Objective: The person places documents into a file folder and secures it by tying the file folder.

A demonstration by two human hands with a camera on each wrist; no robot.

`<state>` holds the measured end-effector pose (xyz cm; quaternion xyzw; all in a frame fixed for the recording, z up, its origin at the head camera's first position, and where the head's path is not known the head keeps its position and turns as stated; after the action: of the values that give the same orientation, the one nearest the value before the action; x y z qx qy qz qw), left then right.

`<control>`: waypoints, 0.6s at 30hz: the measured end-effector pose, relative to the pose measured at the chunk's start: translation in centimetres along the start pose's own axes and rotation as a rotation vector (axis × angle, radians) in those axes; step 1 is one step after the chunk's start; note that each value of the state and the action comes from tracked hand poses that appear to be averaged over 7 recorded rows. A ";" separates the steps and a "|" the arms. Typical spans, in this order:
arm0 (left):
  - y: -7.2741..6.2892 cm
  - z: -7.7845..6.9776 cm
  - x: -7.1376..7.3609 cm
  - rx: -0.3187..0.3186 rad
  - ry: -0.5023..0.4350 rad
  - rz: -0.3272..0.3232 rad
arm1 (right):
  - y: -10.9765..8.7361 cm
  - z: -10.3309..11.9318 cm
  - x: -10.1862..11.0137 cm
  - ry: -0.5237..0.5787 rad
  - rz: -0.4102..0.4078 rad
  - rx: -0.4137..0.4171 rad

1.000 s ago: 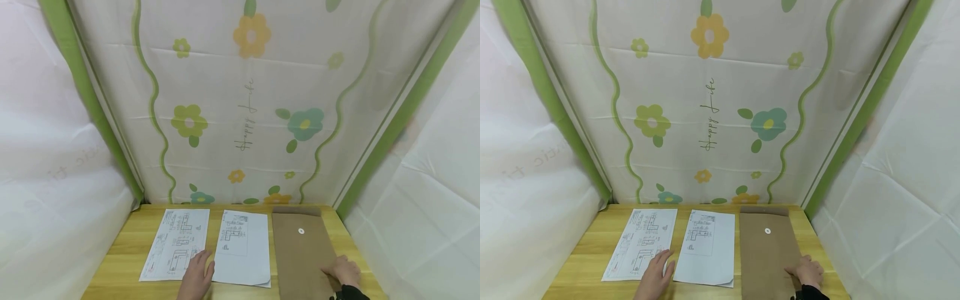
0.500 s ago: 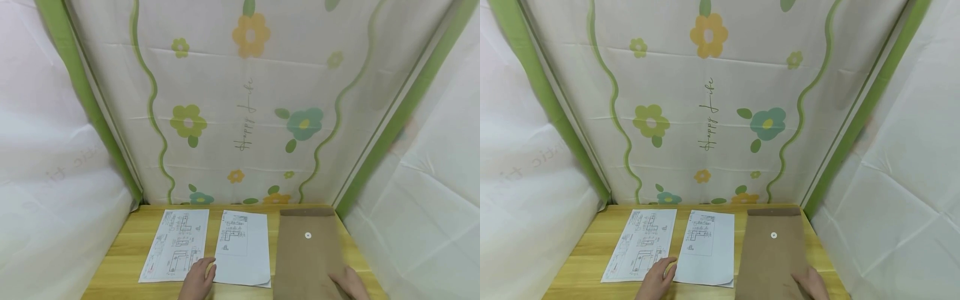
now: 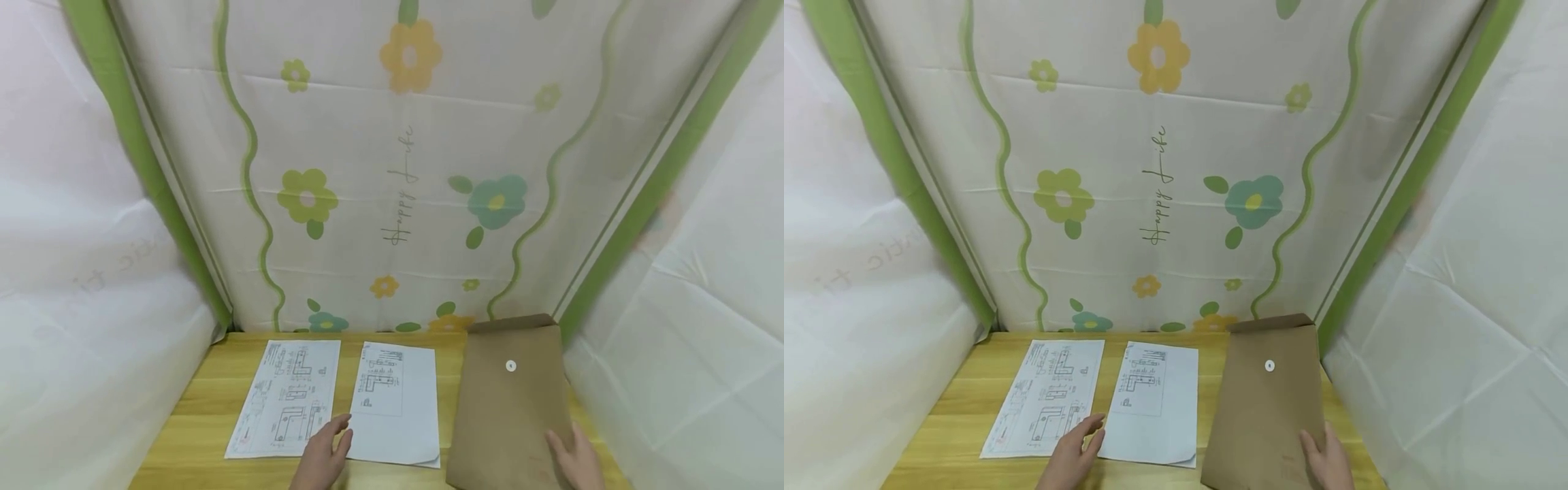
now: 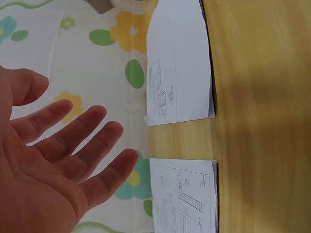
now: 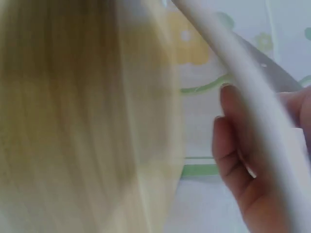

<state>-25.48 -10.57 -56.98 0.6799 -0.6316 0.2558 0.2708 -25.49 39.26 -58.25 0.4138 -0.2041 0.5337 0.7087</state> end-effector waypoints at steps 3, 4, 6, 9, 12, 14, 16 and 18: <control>0.1 0.2 -0.1 0.021 -0.062 0.033 | 0.1 0.9 1.0 0.018 -0.039 -0.027; 0.2 0.2 -0.2 0.027 -0.069 0.036 | 0.1 1.1 1.4 0.027 -0.050 -0.036; 0.3 0.0 -0.1 0.032 -0.084 0.032 | 0.2 1.6 2.0 0.040 -0.061 -0.050; 0.5 -0.6 0.3 0.028 -0.103 0.004 | 0.1 2.5 2.6 0.049 -0.081 -0.053; 0.7 -1.3 0.8 0.011 -0.133 -0.022 | 0.0 4.0 3.0 0.046 -0.127 -0.014; 0.9 -1.8 1.0 -0.001 -0.148 -0.038 | -0.2 5.0 3.0 0.052 -0.154 0.011; 1.0 -2.3 1.2 -0.020 -0.169 -0.055 | -0.5 5.8 3.0 0.058 -0.179 0.027; 1.0 -2.8 1.4 -0.049 -0.187 -0.076 | -0.9 6.7 2.9 0.088 -0.205 0.043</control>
<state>-26.44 -9.75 -53.93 0.7173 -0.6342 0.1651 0.2367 -22.65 35.52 -52.64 0.4238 -0.1176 0.4803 0.7589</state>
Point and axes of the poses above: each hand's wrist, its own y-axis towards the middle knuckle, its own x-axis out of the back of the hand, z = x × y, the point moved 8 cm from there along y, towards the middle knuckle, and after that the axes turned 10 degrees about x, right-handed, at the moved point
